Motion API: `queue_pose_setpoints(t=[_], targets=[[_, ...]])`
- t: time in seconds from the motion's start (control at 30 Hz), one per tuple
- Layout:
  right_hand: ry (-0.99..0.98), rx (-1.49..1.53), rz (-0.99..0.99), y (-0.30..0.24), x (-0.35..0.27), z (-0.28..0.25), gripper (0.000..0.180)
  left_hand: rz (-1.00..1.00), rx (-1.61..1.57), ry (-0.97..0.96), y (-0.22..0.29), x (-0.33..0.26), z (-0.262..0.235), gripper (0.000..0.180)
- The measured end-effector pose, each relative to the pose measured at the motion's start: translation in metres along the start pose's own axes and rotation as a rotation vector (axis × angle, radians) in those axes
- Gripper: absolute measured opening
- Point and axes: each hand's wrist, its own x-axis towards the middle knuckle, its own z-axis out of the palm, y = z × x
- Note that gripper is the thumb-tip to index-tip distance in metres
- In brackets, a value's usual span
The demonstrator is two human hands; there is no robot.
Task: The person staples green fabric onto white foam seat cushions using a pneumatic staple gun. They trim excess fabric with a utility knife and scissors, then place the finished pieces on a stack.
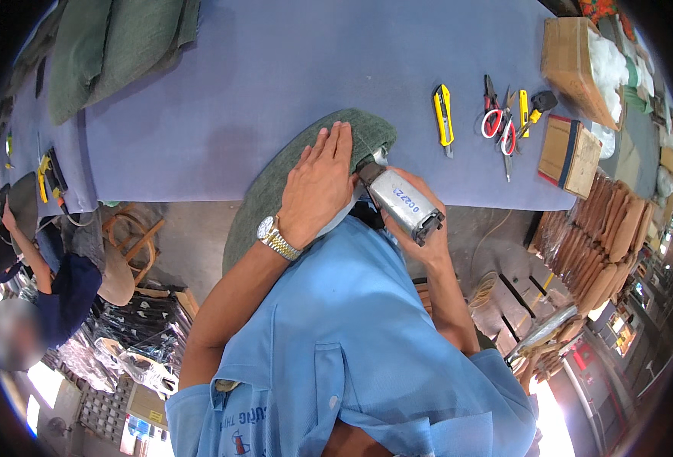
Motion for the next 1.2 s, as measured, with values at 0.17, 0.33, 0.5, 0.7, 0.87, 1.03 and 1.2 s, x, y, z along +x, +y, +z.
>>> queue_pose_setpoints(t=[0.17, 0.33, 0.5, 0.7, 0.87, 1.03, 1.2], targets=[[-0.063, 0.019, 0.138, -0.008, 0.001, -0.004, 0.059, -0.011, -0.002, 0.007, 0.002, -0.004, 0.001, 0.073], [-0.066, -0.002, 0.215, -0.013, 0.006, 0.002, 0.061, 0.005, 0.056, 0.068, 0.001, 0.0, 0.01, 0.068], [0.002, 0.237, 0.067, 0.015, -0.006, 0.013, 0.069, 0.04, -0.043, 0.021, -0.003, 0.0, 0.001, 0.066], [0.128, 0.038, -0.008, -0.001, -0.004, 0.019, 0.065, 0.051, 0.062, 0.068, -0.016, -0.038, -0.007, 0.08], [0.23, -0.022, -0.034, -0.001, -0.007, 0.02, 0.059, 0.024, 0.261, -0.087, 0.001, -0.024, -0.025, 0.075], [0.362, -0.055, -0.077, 0.017, 0.003, -0.005, 0.055, 0.168, 0.277, -0.052, 0.037, 0.006, -0.024, 0.068], [0.27, -0.044, -0.198, 0.049, 0.0, -0.019, 0.065, 0.075, -0.319, -0.422, 0.0, 0.054, -0.067, 0.059]])
